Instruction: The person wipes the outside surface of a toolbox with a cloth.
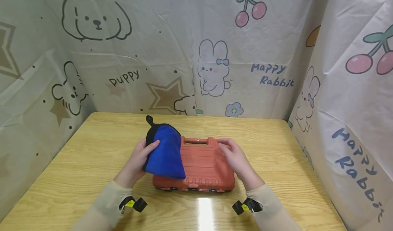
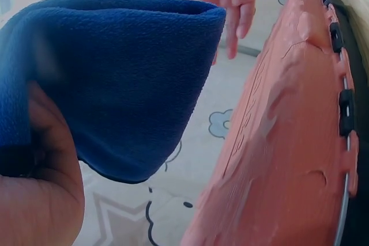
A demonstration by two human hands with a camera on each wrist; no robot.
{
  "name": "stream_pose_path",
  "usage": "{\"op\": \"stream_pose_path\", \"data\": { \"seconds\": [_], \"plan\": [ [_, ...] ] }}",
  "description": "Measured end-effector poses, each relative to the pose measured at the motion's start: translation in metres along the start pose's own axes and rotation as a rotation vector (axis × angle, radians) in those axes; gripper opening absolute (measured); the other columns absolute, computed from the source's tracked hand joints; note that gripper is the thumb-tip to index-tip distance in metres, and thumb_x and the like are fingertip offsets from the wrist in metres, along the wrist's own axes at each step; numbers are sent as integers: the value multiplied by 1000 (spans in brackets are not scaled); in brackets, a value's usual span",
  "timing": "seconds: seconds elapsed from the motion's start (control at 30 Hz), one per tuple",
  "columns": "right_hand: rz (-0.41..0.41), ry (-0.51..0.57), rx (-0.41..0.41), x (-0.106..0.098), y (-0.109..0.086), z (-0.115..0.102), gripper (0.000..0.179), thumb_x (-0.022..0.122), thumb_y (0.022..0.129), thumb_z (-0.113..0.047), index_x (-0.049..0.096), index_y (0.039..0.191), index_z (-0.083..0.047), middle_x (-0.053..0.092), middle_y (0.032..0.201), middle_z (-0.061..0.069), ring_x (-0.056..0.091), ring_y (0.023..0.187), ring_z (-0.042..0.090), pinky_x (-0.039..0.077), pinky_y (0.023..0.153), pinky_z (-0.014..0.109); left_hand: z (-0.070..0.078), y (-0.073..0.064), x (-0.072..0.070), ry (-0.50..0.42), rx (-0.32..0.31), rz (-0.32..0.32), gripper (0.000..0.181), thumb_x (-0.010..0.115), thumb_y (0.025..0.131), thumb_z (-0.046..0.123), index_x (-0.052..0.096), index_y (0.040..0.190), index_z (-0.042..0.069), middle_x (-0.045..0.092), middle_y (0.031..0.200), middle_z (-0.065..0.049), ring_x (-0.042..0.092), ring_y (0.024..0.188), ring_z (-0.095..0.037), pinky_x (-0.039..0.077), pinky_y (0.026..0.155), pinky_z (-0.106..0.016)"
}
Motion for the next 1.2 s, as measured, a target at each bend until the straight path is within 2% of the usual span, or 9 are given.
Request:
{"op": "stream_pose_path", "data": {
  "seconds": [0.13,0.23,0.37,0.43,0.7,0.97,1.2],
  "plan": [
    [44,-196,-43,-5,1,5,44,52,109,-21,48,149,-1,41,158,24,38,148,44,33,120,58,-1,-2,-8,3,1,26,47,48,108,18,37,151,1,63,123,0,68,103,-11,57,90,-29],
    [47,-315,-70,-7,3,11,49,55,108,-20,44,152,-2,35,160,27,31,150,48,27,122,61,-1,-4,-16,9,-16,71,47,48,108,18,38,151,2,62,124,-1,67,103,-11,57,90,-28],
    [28,-430,-91,-8,5,20,58,58,106,-19,36,157,-2,27,162,30,26,151,50,25,121,65,2,-7,-28,12,-23,101,50,48,108,19,36,153,3,60,127,-2,66,104,-11,56,91,-28],
    [17,-457,-93,-8,6,25,63,59,105,-19,31,159,-2,23,163,31,24,151,51,25,121,65,4,-8,-33,14,-23,97,51,48,108,20,34,154,4,60,127,-1,66,105,-10,57,91,-28],
    [-15,-469,-15,-8,12,43,80,58,105,-25,10,163,2,11,165,35,17,152,54,20,122,64,15,-14,-56,53,-51,91,55,49,109,26,29,155,4,64,117,6,69,98,-9,59,86,-28],
    [-44,-428,31,-5,16,53,80,54,108,-29,6,164,3,10,165,35,17,152,53,21,123,64,18,-15,-74,90,-86,91,55,49,109,27,29,154,2,66,107,9,70,90,-8,60,81,-28],
    [-55,-398,72,-3,18,58,88,55,107,-35,0,163,3,7,166,36,15,152,54,21,122,65,18,-14,-87,144,-139,91,67,50,109,32,20,161,3,66,108,11,71,91,-7,59,82,-27]
  ]
}}
Point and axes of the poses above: each hand's wrist, its own y-axis towards the middle knuckle, its own x-axis out of the palm, z = x × y, the point moved 4 cm from there along y, towards the middle knuckle
